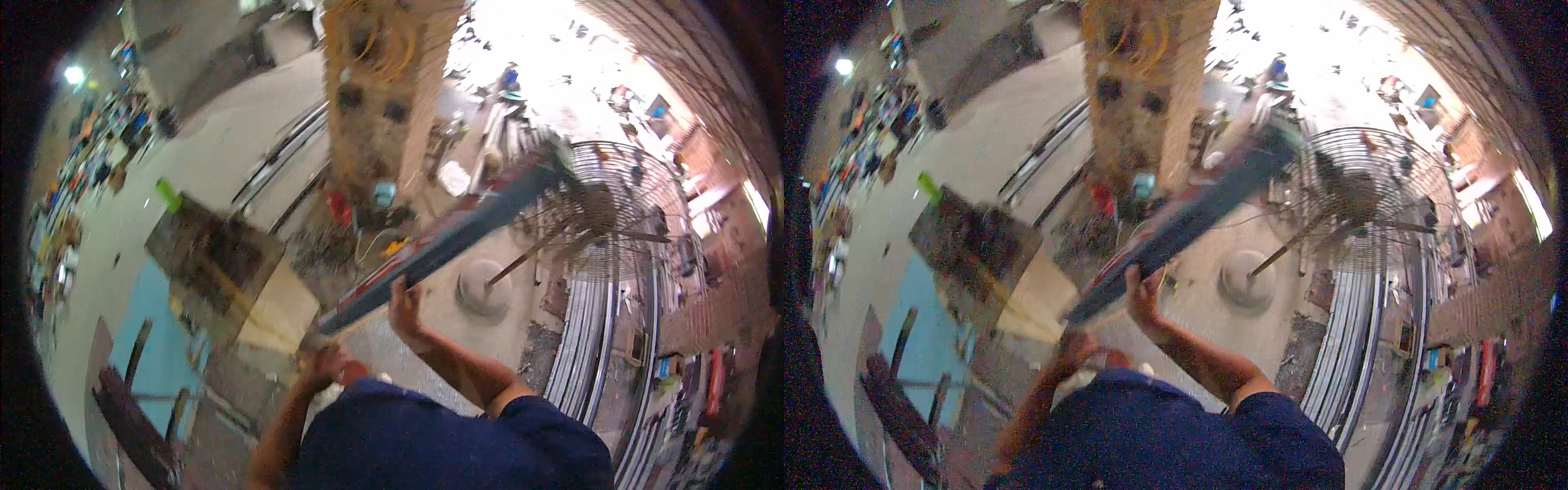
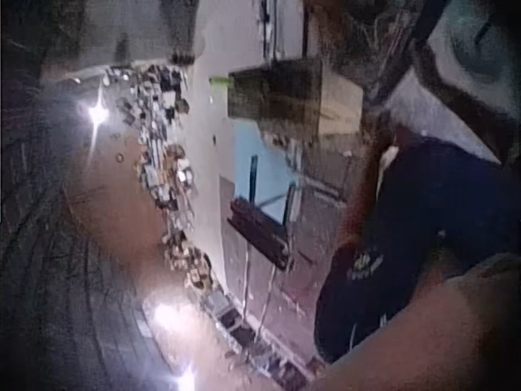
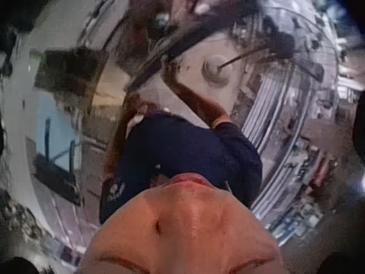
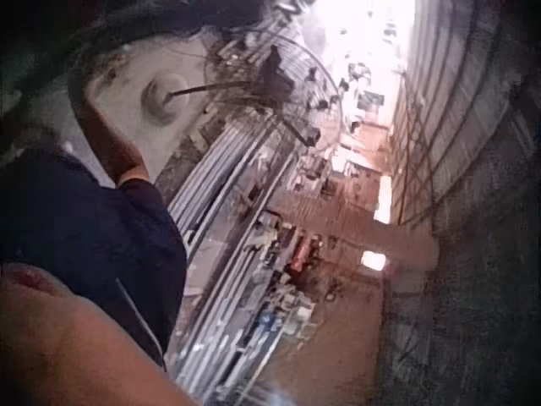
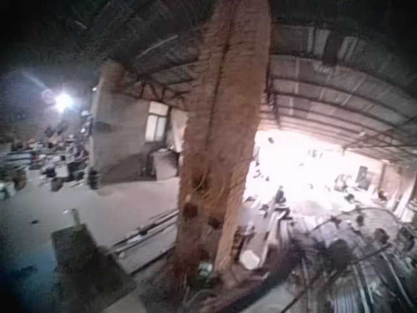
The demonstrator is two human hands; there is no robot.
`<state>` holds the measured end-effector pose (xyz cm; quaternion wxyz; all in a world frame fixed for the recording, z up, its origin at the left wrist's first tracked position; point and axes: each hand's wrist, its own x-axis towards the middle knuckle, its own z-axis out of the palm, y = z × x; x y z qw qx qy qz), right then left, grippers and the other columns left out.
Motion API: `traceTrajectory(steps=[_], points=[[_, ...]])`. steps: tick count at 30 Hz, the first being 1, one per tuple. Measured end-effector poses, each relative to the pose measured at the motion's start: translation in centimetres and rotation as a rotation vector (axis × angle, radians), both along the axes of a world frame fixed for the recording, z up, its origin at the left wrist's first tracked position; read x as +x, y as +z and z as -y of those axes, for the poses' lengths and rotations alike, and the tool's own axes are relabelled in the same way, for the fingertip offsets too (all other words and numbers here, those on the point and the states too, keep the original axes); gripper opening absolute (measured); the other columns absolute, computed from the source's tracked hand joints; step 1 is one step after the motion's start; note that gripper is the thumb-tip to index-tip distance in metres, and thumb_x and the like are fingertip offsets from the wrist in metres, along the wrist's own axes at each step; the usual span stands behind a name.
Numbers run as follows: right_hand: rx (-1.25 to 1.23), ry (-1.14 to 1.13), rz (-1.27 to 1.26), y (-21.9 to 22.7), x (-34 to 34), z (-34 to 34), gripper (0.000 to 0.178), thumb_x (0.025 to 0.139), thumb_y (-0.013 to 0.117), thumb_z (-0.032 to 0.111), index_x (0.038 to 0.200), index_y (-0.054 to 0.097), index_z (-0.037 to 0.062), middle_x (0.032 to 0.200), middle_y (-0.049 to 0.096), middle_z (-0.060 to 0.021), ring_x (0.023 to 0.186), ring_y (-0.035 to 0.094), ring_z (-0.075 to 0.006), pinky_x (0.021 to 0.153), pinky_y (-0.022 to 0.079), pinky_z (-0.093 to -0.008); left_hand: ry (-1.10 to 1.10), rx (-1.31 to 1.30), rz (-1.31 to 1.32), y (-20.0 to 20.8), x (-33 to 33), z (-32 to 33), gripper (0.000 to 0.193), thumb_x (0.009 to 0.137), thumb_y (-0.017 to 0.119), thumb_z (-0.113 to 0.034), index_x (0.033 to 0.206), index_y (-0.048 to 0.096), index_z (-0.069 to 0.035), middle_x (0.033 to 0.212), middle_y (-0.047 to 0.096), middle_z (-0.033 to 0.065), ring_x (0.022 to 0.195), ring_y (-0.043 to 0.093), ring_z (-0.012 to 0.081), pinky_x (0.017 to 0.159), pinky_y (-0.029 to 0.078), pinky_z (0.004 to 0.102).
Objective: The person walks through a workshop, picks up several long black metal profiles, and uses a cutting machine to cut each profile into shorter pieces. After each cut, the person places the cut piece on a nearby metal rack. The process is repeated for multiple profiles.
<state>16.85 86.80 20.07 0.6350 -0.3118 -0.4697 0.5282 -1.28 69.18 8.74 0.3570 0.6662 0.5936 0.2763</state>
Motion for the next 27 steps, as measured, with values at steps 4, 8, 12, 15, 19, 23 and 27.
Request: traceTrajectory(steps=[4, 8, 12, 15, 19, 23, 27], points=[[-0.443, 0.243, -0.298, -1.1, 1.2, 7.0, 0.042, 0.096, 0.047, 0.04, 0.126, 0.046, 0.0109, 0.117, 0.053, -0.0046, 0.108, 0.049, -0.0189, 0.094, 0.039, -0.0364, 0.107, -0.1, 1.432, 7.9, 3.8, -0.9, 0.065, 0.085, 0.063, -0.046, 0.132, 0.043, -0.007, 0.132, 0.047, 0.0088, 0.126, 0.042, 0.0258, 0.106, 0.033, 0.0437], [-0.564, 0.504, -0.218, 1.5, 3.8, 10.8, 0.059, 0.093, 0.045, 0.051, 0.132, 0.039, 0.0076, 0.131, 0.049, -0.0095, 0.119, 0.048, -0.0257, 0.103, 0.035, -0.0433, 0.456, 0.116, 1.622, 14.1, 5.7, -0.6, 0.033, 0.097, 0.048, -0.029, 0.123, 0.049, -0.009, 0.12, 0.057, 0.0058, 0.115, 0.053, 0.0219, 0.105, 0.037, 0.0416], [-0.625, 0.835, 0.355, 2.1, 7.2, 12.0, 0.038, 0.094, 0.052, 0.033, 0.101, 0.06, -0.0036, 0.1, 0.066, -0.0131, 0.089, 0.063, -0.0272, 0.09, 0.044, -0.0354, 0.725, -0.022, 1.374, 15.8, 5.1, -1.8, 0.042, 0.088, 0.062, -0.04, 0.11, 0.06, -0.004, 0.103, 0.063, 0.004, 0.097, 0.059, 0.0159, 0.09, 0.046, 0.0364], [0.288, 0.613, 0.856, 6.2, 10.5, 12.3, 0.029, 0.084, 0.067, 0.021, 0.104, 0.061, 0.0006, 0.098, 0.065, -0.0159, 0.094, 0.062, -0.0296, 0.088, 0.045, -0.0366, 0.866, -0.142, 1.145, 14.1, 4.3, -3.1, 0.051, 0.081, 0.068, -0.049, 0.104, 0.064, -0.004, 0.096, 0.064, 0.0039, 0.088, 0.057, 0.0139, 0.079, 0.044, 0.031], [0.445, 0.336, 1.2, 2.3, 12.6, 8.6, 0.05, 0.079, 0.072, 0.02, 0.118, 0.051, -0.0017, 0.113, 0.06, -0.0168, 0.105, 0.056, -0.0325, 0.094, 0.043, -0.0383, 0.929, -0.152, 0.972, 9.2, 2.4, -4.0, 0.069, 0.076, 0.065, -0.062, 0.108, 0.063, -0.001, 0.098, 0.063, 0.0064, 0.089, 0.056, 0.0158, 0.08, 0.043, 0.0315], [-0.638, 0.922, 0.638, -12.7, 23.9, 5.1, 0.024, 0.088, 0.061, 0.008, 0.109, 0.055, -0.0024, 0.095, 0.059, -0.0016, 0.082, 0.053, -0.0116, 0.074, 0.044, -0.0229, 0.994, -0.273, 0.951, 9.5, 1.6, -6.4, 0.085, 0.071, 0.062, -0.072, 0.116, 0.06, 0.0, 0.108, 0.061, 0.0114, 0.097, 0.055, 0.0191, 0.086, 0.042, 0.0332], [-0.551, 0.836, 0.71, -14.0, 22.2, 6.0, 0.014, 0.091, 0.057, 0.011, 0.095, 0.061, -0.002, 0.085, 0.059, 0.0033, 0.075, 0.05, -0.0063, 0.064, 0.04, -0.0207, 1.029, -0.326, 0.955, 10.1, -1.6, -6.9, 0.1, 0.068, 0.055, -0.079, 0.129, 0.05, 0.0, 0.125, 0.052, 0.0171, 0.112, 0.05, 0.0254, 0.095, 0.038, 0.0369]])
